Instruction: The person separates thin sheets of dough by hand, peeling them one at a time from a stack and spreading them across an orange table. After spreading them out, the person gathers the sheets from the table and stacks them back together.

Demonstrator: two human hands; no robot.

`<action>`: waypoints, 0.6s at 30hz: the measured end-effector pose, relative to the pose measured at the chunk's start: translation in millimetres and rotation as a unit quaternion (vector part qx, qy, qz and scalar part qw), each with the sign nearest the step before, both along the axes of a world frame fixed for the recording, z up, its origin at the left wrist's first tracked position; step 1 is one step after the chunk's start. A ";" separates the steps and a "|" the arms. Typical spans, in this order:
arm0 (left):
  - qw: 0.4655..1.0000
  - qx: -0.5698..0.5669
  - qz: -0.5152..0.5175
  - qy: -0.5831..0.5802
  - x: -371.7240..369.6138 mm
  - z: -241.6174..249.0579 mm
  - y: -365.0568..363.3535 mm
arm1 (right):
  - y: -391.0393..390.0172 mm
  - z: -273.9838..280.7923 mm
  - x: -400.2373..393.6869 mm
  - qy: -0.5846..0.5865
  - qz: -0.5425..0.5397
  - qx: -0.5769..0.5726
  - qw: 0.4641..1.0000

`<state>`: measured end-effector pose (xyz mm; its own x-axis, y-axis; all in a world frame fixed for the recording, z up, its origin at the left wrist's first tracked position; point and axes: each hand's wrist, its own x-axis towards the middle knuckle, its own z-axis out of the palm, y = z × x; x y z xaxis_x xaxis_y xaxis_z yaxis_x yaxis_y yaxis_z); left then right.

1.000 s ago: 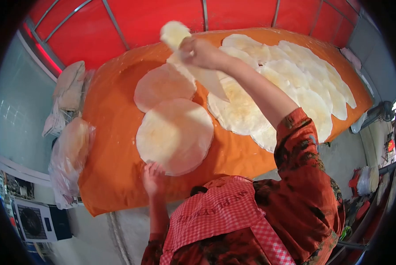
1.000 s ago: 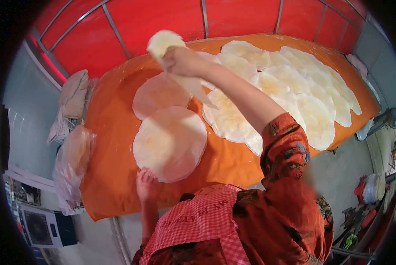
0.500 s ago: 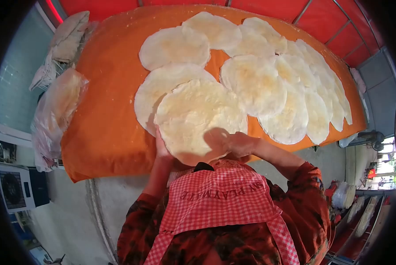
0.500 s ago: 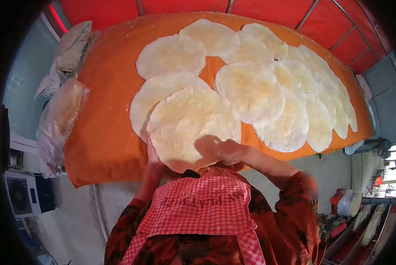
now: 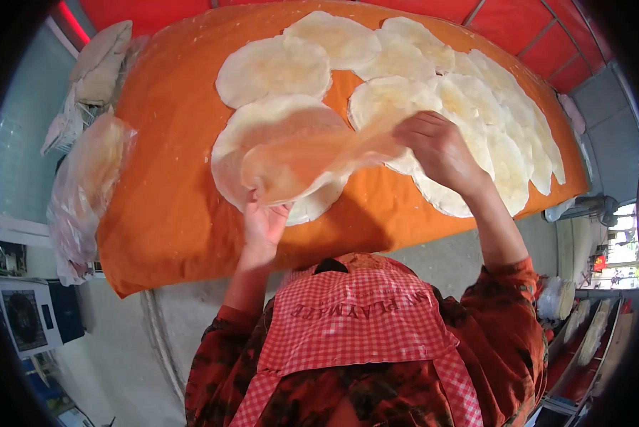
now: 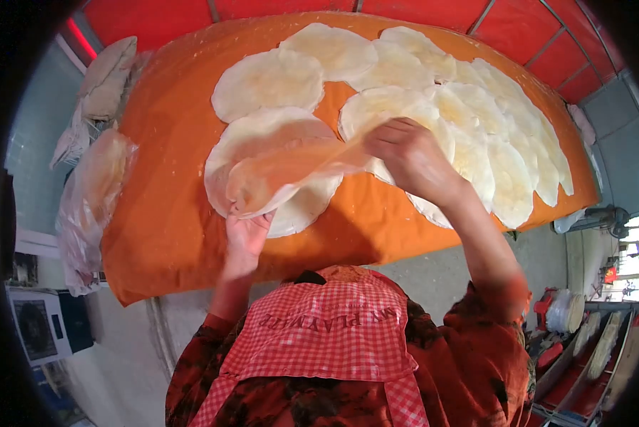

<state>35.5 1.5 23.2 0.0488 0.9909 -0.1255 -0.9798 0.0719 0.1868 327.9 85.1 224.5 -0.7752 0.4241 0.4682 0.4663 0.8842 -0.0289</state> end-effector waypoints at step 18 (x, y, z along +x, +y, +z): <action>0.910 -0.050 -0.056 0.407 70.9 -80.8 -28.0 | -88.3 -177.1 -79.0 0.067 -0.209 -0.301 0.928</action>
<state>106.3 -26.5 -57.6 -0.0002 0.9672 -0.2542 -0.5050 0.2193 0.8348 248.9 -3.1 47.4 -0.4361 0.8906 0.1289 0.7220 0.4318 -0.5406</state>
